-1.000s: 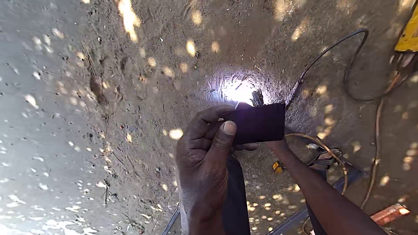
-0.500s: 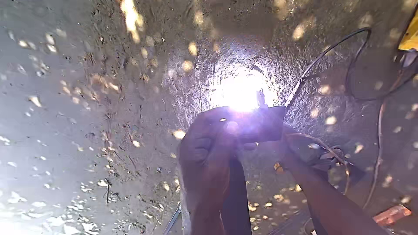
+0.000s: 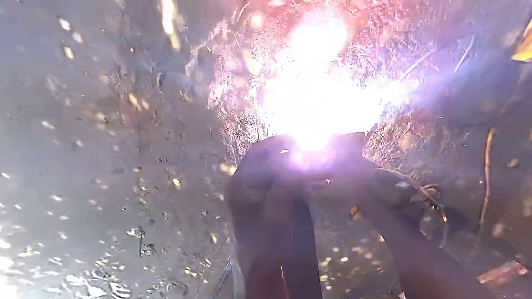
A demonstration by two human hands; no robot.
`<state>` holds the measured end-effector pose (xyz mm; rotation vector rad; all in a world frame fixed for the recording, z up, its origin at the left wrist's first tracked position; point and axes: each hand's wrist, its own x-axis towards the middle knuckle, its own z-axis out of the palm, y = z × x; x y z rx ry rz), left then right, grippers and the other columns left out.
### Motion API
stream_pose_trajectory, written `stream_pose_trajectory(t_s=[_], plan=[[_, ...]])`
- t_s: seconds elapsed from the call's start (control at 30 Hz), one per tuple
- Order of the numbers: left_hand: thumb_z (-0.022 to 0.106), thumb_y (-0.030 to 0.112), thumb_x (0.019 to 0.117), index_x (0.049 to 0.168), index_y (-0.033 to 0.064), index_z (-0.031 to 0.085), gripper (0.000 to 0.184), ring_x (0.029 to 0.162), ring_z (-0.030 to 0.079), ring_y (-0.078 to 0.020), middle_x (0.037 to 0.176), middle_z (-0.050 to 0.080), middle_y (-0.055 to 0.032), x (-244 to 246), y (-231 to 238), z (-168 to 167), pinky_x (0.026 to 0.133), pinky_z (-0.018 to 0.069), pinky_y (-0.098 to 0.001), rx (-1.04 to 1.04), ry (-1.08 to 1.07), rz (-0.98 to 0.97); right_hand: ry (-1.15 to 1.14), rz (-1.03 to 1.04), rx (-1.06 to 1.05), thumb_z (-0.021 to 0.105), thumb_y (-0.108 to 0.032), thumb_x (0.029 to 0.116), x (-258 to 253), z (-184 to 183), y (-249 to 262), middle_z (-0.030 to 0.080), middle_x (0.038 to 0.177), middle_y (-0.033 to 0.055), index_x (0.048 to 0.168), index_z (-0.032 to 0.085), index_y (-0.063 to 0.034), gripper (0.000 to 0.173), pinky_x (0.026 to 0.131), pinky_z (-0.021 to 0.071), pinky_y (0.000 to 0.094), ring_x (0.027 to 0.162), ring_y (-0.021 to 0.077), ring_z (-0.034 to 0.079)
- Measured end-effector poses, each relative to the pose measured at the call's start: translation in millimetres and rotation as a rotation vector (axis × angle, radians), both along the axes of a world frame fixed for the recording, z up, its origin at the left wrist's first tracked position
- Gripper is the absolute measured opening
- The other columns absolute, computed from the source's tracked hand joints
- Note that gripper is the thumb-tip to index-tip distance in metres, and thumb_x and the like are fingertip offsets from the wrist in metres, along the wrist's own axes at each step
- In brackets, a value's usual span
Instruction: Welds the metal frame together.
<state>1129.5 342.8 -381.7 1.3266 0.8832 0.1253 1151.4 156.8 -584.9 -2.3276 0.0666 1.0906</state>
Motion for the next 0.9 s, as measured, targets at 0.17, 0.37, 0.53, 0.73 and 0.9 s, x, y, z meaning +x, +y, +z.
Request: stream_pose_trajectory(t_s=[0.17,0.37,0.53,0.73,0.9], plan=[[0.050,0.008,0.1067,0.129,0.0047,0.057,0.024,0.088,0.075,-0.0298,0.112,0.069,-0.0151,-4,4,-3,0.074,0.0669,-0.0488,-0.095,0.000,0.275,-0.040,0.015,-0.053,0.058,-0.037,0.1032,-6,-19,-5,0.068,0.120,0.0218,0.151,0.045,-0.0094,0.057,0.092,0.0547,0.0618,0.108,0.0385,0.069],[0.042,0.011,0.1100,0.129,0.0088,0.056,0.024,0.091,0.073,-0.0221,0.110,0.067,-0.0098,-2,7,-2,0.078,0.0657,-0.0411,-0.140,-0.024,0.577,-0.100,0.018,-0.032,0.065,-0.030,0.0998,-6,-12,-12,0.070,0.115,0.0198,0.147,0.049,-0.0095,0.054,0.088,0.0571,0.0617,0.102,0.0367,0.071],[0.042,0.010,0.1099,0.126,0.0075,0.056,0.022,0.090,0.073,-0.0226,0.109,0.066,-0.0105,-2,7,-1,0.077,0.0660,-0.0419,-0.155,-0.054,0.585,-0.068,0.041,-0.068,0.064,-0.034,0.1001,-8,-15,-11,0.071,0.108,0.0188,0.141,0.053,-0.0096,0.049,0.084,0.0574,0.0614,0.096,0.0362,0.071],[0.046,0.008,0.1084,0.130,0.0066,0.055,0.024,0.089,0.073,-0.0258,0.111,0.066,-0.0131,-5,8,-1,0.075,0.0663,-0.0452,-0.159,-0.117,0.458,-0.066,0.069,-0.081,0.063,-0.037,0.1006,-6,-21,-6,0.071,0.105,0.0173,0.142,0.052,-0.0125,0.049,0.083,0.0569,0.0616,0.095,0.0362,0.071],[0.050,0.006,0.1062,0.130,0.0022,0.056,0.024,0.086,0.074,-0.0311,0.110,0.068,-0.0176,-7,5,-1,0.070,0.0672,-0.0487,-0.139,-0.127,0.175,-0.075,0.076,-0.076,0.065,-0.036,0.0997,-7,-19,-6,0.071,0.108,0.0191,0.142,0.053,-0.0097,0.051,0.086,0.0565,0.0613,0.100,0.0371,0.071]])
